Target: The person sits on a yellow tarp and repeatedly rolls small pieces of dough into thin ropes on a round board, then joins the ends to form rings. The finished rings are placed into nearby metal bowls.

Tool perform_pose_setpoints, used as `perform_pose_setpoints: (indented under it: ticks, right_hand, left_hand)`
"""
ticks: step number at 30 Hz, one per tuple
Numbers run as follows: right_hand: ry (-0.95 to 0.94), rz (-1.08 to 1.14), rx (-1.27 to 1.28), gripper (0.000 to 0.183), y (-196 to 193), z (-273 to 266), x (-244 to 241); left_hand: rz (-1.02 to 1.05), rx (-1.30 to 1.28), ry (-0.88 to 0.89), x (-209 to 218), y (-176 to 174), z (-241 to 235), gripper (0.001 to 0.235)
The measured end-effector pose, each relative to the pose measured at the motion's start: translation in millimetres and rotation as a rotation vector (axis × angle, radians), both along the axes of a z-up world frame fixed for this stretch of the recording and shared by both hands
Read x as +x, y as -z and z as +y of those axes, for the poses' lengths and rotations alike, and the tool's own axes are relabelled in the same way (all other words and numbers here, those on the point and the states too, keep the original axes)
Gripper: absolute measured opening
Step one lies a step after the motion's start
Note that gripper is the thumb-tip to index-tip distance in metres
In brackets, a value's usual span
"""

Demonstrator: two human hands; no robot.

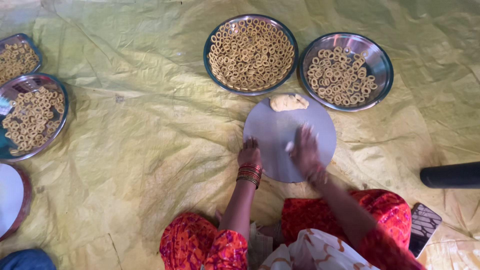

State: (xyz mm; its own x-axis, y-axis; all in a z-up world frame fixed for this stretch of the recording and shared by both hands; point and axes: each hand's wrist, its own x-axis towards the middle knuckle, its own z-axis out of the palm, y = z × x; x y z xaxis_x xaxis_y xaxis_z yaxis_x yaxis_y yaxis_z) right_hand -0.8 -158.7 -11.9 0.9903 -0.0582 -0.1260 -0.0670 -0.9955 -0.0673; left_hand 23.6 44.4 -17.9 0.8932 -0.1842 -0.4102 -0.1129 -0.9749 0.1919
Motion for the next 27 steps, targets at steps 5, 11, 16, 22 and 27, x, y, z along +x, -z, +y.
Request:
perform_pose_setpoints:
  ticks: [5, 11, 16, 22, 27]
  right_hand:
    - [-0.032, 0.226, -0.014, 0.113, -11.3, 46.3, -93.7]
    - [0.147, -0.271, -0.056, 0.098, -19.1, 3.9, 33.0]
    - [0.209, -0.299, -0.009, 0.098, -13.0, 7.0, 50.2]
    - [-0.156, 0.129, -0.275, 0.100, 3.7, 66.4, -90.6]
    - [0.054, -0.022, -0.093, 0.093, -9.6, 25.3, -6.1]
  left_hand:
    - [-0.190, -0.029, -0.053, -0.2, 61.5, -6.0, 0.061]
    - [-0.107, 0.040, -0.106, 5.9, 66.8, -18.2, 0.057]
    - [0.073, 0.010, -0.101, -1.5, 34.0, -7.7, 0.072]
    - [0.033, -0.038, -0.039, -6.7, 8.4, 1.3, 0.118]
    - [0.116, -0.013, -0.036, -7.8, -10.2, 1.2, 0.130]
